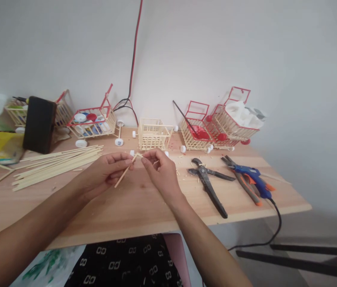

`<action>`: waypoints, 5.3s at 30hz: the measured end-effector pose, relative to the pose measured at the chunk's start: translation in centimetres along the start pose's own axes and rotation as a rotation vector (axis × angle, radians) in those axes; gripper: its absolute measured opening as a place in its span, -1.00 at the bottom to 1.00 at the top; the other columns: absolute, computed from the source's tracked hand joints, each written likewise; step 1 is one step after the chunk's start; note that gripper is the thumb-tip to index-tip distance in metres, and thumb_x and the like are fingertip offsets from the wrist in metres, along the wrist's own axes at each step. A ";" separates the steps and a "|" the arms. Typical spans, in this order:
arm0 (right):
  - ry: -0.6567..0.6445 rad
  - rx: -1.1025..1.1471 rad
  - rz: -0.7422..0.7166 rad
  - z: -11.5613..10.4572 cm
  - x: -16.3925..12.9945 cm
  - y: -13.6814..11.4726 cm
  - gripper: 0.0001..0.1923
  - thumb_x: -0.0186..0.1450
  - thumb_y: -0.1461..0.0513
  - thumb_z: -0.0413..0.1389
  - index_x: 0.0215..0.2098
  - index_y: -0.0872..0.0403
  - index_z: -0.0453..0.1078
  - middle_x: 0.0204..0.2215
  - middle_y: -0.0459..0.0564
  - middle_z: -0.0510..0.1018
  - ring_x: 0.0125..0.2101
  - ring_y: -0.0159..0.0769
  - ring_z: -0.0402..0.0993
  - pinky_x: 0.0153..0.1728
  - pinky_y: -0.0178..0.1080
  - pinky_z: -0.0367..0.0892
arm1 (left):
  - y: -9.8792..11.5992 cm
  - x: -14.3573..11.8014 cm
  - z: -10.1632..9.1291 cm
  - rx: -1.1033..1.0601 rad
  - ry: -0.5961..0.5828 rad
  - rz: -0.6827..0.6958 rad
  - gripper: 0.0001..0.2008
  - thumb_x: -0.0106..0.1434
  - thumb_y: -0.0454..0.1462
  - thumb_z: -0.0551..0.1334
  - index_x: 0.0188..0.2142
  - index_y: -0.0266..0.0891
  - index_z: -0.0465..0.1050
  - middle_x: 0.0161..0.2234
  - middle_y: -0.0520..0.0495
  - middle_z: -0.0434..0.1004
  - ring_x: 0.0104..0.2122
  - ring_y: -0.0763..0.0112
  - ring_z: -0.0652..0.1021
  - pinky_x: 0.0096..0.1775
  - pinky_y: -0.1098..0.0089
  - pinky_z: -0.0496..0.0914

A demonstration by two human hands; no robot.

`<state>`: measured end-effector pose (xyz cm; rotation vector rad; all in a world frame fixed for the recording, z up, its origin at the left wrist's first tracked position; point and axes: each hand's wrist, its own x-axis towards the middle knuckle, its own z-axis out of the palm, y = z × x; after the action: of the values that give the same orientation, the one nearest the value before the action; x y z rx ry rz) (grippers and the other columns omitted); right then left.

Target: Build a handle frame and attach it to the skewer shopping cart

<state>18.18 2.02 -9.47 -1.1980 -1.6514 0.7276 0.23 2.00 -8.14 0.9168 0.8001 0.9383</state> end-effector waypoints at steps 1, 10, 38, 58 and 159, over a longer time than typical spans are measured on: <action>0.000 0.001 0.000 0.0 0.0 0.0 -0.90 0.25 0.16 0.11 -0.29 0.01 0.36 -0.40 -0.11 0.49 -0.50 -0.39 0.31 -0.45 -0.30 0.21 | 0.0 0.0 0.0 0.001 0.000 0.003 -0.79 0.05 -0.24 0.40 -0.38 -0.33 0.46 -0.49 0.05 0.44 -0.70 0.76 0.08 -0.67 0.57 -0.15; 0.013 -0.006 -0.011 -0.1 -0.1 0.0 -0.91 0.25 0.17 0.11 -0.30 0.02 0.36 -0.39 -0.10 0.49 -0.48 -0.38 0.33 -0.44 -0.29 0.23 | 0.0 0.0 -0.1 0.080 0.022 0.041 -0.79 0.07 -0.23 0.38 -0.34 -0.31 0.46 -0.46 0.04 0.45 -0.70 0.75 0.10 -0.67 0.56 -0.14; 0.043 0.057 -0.024 0.0 -0.1 0.7 -0.86 0.27 0.14 0.10 -0.35 0.05 0.40 -0.45 -0.10 0.47 -0.46 -0.38 0.32 -0.42 -0.30 0.22 | -0.3 0.1 0.1 0.101 0.026 -0.006 -0.78 0.07 -0.20 0.38 -0.39 -0.30 0.44 -0.65 0.15 0.24 -0.71 0.70 0.06 -0.67 0.56 -0.13; 0.036 0.031 -0.025 0.0 -0.3 0.6 -0.87 0.27 0.15 0.10 -0.34 0.04 0.39 -0.42 -0.09 0.49 -0.43 -0.36 0.37 -0.38 -0.29 0.26 | -0.3 0.1 0.0 0.078 0.047 0.043 -0.77 0.07 -0.21 0.38 -0.34 -0.30 0.45 -0.49 0.06 0.44 -0.70 0.74 0.10 -0.67 0.58 -0.11; -0.007 0.020 0.022 0.1 -1.1 1.4 -0.85 0.26 0.15 0.09 -0.40 0.06 0.38 -0.49 -0.11 0.45 -0.47 -0.37 0.31 -0.41 -0.31 0.20 | -1.0 0.1 0.1 0.455 0.174 0.184 -0.86 0.03 -0.26 0.33 -0.42 -0.30 0.50 -0.61 0.08 0.44 -0.67 0.64 0.26 -0.62 0.54 0.09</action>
<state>18.75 1.50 -11.08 -1.2018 -1.6353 0.7614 0.67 1.74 -9.04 1.3333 1.1193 1.0252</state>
